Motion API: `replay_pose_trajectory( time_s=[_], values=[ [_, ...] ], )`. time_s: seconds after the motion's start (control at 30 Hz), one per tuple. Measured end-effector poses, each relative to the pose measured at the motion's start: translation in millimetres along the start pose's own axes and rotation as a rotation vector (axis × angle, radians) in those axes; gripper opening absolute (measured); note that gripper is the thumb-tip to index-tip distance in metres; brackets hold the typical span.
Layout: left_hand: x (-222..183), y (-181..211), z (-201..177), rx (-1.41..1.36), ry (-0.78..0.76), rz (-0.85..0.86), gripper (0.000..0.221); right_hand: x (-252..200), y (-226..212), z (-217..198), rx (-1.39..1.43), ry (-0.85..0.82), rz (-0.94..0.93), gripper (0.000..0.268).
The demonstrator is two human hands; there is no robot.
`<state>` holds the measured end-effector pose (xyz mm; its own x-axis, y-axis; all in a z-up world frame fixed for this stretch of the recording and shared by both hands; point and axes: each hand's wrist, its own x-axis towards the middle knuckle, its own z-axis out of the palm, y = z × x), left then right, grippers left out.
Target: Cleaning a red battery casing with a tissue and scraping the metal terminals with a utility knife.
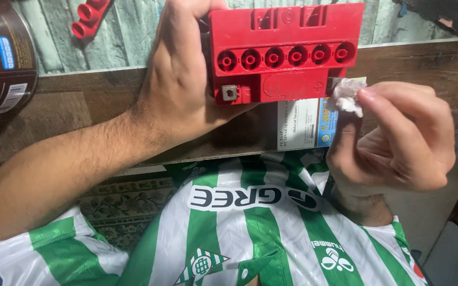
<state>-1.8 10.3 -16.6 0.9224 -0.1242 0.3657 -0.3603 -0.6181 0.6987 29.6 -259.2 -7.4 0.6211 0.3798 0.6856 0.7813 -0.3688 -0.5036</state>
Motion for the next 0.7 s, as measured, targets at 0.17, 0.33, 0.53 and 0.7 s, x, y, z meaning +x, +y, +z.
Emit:
replay_pose_trajectory(
  time_s=[0.17,0.33,0.53,0.7],
  values=[
    [5.4,4.5,0.0,-0.008,0.017,0.007,0.081,-4.3,10.2,-2.1,0.148,0.076,0.179,0.028],
    [6.4,3.6,2.9,0.034,0.045,-0.001,0.078,5.2,6.3,-0.7,0.134,-0.021,0.051,0.016],
    [11.6,6.4,-2.5,-0.025,0.06,-0.03,0.066,12.0,2.2,-2.2,0.068,-0.037,0.329,0.019],
    [11.0,5.3,-2.4,0.023,0.09,-0.053,0.075,12.9,19.7,-3.4,0.35,-0.176,0.042,0.025]
  ],
)
